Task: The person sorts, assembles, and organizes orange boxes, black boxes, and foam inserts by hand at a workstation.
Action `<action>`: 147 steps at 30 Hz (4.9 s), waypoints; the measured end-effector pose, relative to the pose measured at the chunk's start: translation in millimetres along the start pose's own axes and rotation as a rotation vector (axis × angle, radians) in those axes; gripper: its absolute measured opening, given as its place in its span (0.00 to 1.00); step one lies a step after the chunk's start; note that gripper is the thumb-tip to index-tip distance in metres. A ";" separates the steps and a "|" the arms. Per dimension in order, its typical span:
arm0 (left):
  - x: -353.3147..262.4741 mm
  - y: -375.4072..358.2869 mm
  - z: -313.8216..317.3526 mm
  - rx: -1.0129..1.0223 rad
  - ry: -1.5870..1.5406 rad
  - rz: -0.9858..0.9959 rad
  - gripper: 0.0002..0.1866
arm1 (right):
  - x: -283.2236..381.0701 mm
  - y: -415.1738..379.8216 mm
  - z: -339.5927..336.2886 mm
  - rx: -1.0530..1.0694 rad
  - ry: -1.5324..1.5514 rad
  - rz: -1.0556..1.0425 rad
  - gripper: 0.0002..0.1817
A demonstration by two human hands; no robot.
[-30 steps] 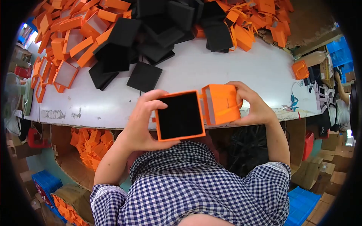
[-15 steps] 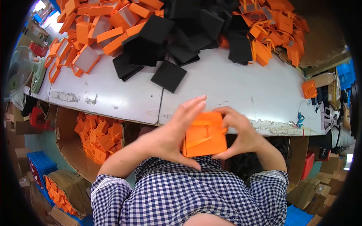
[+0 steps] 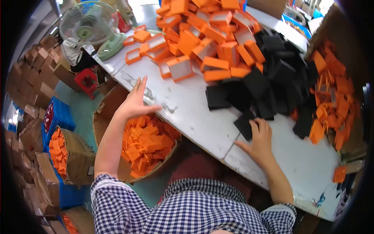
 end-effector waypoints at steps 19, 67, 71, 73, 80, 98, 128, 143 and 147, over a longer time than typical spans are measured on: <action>226.8 173.3 1.6 -0.420 0.199 -0.003 0.14 | -37.4 -6.1 11.7 -0.003 0.050 0.079 0.35; -271.8 -65.3 184.9 -0.029 -0.213 1.072 0.26 | -291.8 -116.0 -155.3 -0.332 -0.511 0.510 0.47; -260.1 -64.0 191.9 -0.108 -0.393 1.029 0.21 | -326.1 -101.8 -154.9 -0.112 -0.349 0.640 0.56; -256.6 -65.5 188.3 -0.126 -0.435 1.032 0.20 | -311.9 -93.2 -167.0 -0.058 -0.319 0.719 0.57; -277.3 -59.6 171.1 -0.040 -0.218 1.090 0.19 | -244.3 -125.8 -170.1 0.150 -0.601 0.600 0.57; -244.4 -60.4 196.8 -0.071 -0.245 1.081 0.27 | -126.3 -115.4 -167.5 -0.027 0.003 0.473 0.60; -192.7 -53.6 160.2 -0.064 -0.331 0.791 0.44 | -78.2 -100.1 -94.8 0.006 0.726 0.309 0.09; -262.6 -69.1 133.5 0.297 -0.594 0.903 0.57 | -40.5 -106.0 -117.8 0.344 0.492 0.219 0.33; -256.0 -65.0 132.1 0.340 -0.603 0.893 0.58 | -26.5 -105.3 -116.6 0.341 0.505 0.167 0.34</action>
Point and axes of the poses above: each hand's wrist, its own y-axis towards the middle knuckle, its own z-axis out of the palm, x = y × z, the point moved 4 cm from there along y, towards the middle knuckle, and after that the axes turned 3 degrees about z, right-handed, at the moved point
